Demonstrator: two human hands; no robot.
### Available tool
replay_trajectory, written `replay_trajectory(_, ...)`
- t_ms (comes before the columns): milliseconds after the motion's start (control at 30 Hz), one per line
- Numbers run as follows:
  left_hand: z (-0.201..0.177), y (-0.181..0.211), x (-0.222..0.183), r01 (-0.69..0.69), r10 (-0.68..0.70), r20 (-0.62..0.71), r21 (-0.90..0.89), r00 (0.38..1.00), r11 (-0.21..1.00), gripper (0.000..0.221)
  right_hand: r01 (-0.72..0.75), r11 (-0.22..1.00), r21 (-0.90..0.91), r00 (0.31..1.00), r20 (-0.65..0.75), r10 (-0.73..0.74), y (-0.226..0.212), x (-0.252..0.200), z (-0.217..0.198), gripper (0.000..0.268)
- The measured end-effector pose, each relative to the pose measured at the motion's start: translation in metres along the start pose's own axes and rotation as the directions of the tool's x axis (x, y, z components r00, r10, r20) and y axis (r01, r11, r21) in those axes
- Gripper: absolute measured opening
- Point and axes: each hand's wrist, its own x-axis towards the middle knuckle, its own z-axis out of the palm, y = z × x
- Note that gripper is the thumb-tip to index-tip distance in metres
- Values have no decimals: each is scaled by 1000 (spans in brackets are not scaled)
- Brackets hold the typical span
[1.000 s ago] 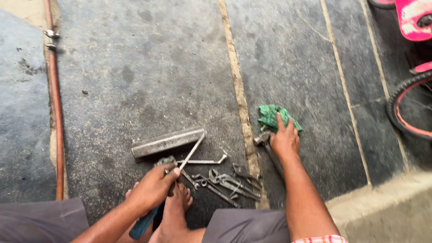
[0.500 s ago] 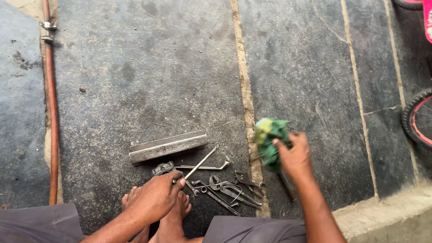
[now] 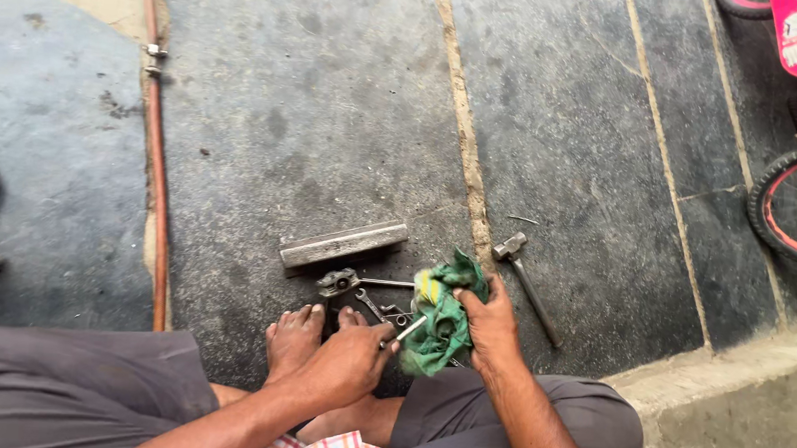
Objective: The person disassembles a bicycle pedal assembly using a hammer and a punch to remove pins and internal components.
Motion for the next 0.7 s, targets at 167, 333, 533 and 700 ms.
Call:
replay_trajectory(167, -33, 11, -17, 144, -148, 32, 98, 989, 985, 40, 10, 997, -81, 972, -233, -29, 7, 26, -19, 33)
replay_trajectory(333, -38, 11, -24, -97, 97, -5, 64, 995, 993, 35, 195, 699, -688, 850, -238, -471, -42, 62, -93, 31)
replay_trajectory(533, -14, -6, -8, -123, 140, 107, -150, 984, 981, 34, 148, 859, -491, 964, -121, -235, -64, 23, -89, 37)
replay_trajectory(700, -15, 1, -11, -147, 153, 66, -88, 986, 985, 32, 97, 694, -714, 942, 291, 168, -40, -26, -31, 44)
